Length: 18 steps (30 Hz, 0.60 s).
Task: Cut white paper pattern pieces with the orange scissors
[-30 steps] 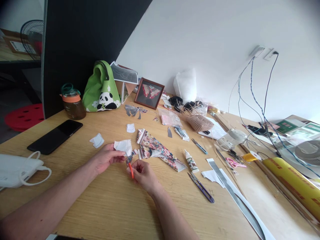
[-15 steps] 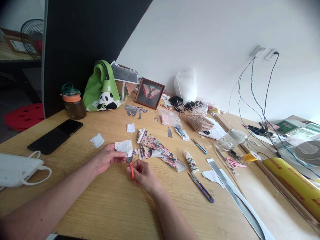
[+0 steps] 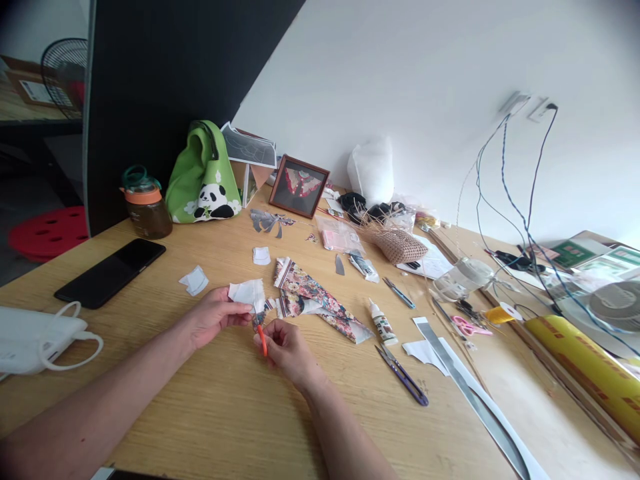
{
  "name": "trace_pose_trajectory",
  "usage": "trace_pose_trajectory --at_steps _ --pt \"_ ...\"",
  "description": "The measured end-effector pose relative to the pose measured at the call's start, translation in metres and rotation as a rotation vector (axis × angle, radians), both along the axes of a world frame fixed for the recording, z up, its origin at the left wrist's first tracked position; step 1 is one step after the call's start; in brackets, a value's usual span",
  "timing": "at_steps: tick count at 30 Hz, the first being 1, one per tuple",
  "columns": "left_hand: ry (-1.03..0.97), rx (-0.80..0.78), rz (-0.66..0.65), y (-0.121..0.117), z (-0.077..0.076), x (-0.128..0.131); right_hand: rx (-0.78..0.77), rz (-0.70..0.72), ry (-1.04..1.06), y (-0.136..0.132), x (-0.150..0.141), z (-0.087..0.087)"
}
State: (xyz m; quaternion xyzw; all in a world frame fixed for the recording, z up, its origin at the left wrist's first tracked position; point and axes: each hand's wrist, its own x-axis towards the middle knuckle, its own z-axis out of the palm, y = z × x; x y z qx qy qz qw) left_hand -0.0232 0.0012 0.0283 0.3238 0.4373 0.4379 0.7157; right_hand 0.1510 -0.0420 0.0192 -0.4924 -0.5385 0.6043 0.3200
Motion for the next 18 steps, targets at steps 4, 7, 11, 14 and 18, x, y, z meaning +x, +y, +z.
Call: trace_pose_trajectory --at_steps 4,7,11,14,18 --pt "0.011 -0.015 0.013 -0.0006 0.0016 -0.0004 0.003 0.005 0.004 0.0002 0.0004 -0.0006" --pt "0.018 -0.029 0.032 -0.001 0.003 -0.0008 0.011 0.015 0.005 0.0004 0.0011 -0.0008" --pt "0.018 -0.025 0.035 -0.0009 0.0034 -0.0009 0.01 0.023 0.011 0.0002 0.0013 -0.0001" --pt "0.022 -0.023 0.033 -0.0007 0.0032 -0.0007 -0.002 0.02 0.012 -0.0002 0.001 0.0009" --pt "0.012 -0.028 0.034 -0.0006 0.0026 -0.0007 -0.004 0.015 0.008 -0.0007 0.0011 0.0016"
